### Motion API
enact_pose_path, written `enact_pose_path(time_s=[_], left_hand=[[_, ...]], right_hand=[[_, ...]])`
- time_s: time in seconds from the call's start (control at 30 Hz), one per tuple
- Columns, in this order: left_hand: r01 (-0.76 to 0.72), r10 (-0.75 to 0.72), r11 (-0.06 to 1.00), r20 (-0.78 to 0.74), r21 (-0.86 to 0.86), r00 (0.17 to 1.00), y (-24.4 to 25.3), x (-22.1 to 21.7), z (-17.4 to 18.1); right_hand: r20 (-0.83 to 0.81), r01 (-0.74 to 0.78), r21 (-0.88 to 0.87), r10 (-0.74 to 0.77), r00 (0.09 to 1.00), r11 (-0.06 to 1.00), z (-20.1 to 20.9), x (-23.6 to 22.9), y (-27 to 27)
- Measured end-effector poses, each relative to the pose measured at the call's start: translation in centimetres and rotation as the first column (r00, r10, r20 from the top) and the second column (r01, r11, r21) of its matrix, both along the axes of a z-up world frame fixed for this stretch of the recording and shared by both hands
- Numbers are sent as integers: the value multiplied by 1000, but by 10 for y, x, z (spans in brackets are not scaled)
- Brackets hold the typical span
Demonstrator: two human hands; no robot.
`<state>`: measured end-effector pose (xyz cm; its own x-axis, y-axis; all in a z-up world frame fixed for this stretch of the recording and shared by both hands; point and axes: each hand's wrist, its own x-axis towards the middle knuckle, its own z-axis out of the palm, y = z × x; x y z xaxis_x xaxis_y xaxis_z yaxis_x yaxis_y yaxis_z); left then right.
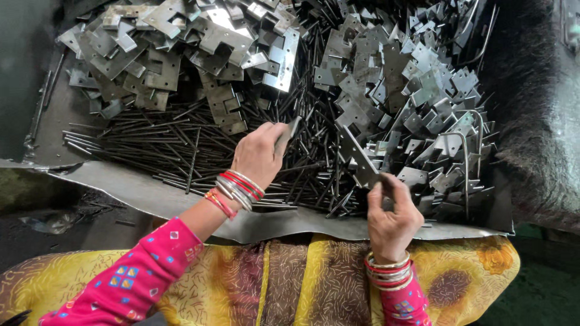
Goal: The person inserts metal rods into L-shaped metal brackets by hand, repeatedly picking up components from a large pile and assembling them. The assembled units are placed into a separate pile to the right.
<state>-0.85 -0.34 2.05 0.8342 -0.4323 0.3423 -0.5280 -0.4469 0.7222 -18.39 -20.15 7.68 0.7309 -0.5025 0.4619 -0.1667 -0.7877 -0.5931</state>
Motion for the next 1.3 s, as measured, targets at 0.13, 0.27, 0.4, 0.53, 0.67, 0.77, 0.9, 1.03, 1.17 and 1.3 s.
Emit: enact_pose_path(time_s=[0.13, 0.27, 0.4, 0.53, 0.67, 0.77, 0.9, 1.03, 1.17, 1.3], left_hand=[[106, -116, 989, 89, 106, 989, -2, -9, -9], [115, -192, 940, 220, 321, 956, -13, -28, -23], [145, -187, 965, 188, 219, 964, -12, -19, -19], [36, -271, 912, -537, -408, 799, -11, 10, -2], [-433, -591, 600, -737, -673, 328, -5, 26, 9], [-484, -695, 528, -683, -698, 226, -8, 16, 9], [-547, -737, 525, -670, -653, 93, -21, -10, 4], [-614, -707, 517, -702, -596, 86, -21, -17, 8], [-525, -691, 541, -703, -657, 168, -14, -22, 12], [-384, -734, 506, -620, -772, 279, -31, -36, 25]], right_hand=[[-102, -17, -52, 12, 995, 999, 0, 2, 0], [-129, -66, -204, 40, 991, 977, -6, 3, -5], [-269, 19, -100, -45, 962, 995, -18, 5, -9], [-190, 58, 241, -12, 982, 969, -26, 0, -17], [100, -112, 588, 65, 993, 801, -21, 0, -16], [180, -173, 617, 76, 981, 768, -9, 5, 2], [37, -323, 79, 322, 946, 943, 3, 18, 41], [-144, -555, -300, 538, 831, 776, 17, 19, 64], [-64, -400, 116, 409, 910, 909, 9, 19, 53], [-66, -144, 850, 374, 925, 506, -10, 21, 28]])
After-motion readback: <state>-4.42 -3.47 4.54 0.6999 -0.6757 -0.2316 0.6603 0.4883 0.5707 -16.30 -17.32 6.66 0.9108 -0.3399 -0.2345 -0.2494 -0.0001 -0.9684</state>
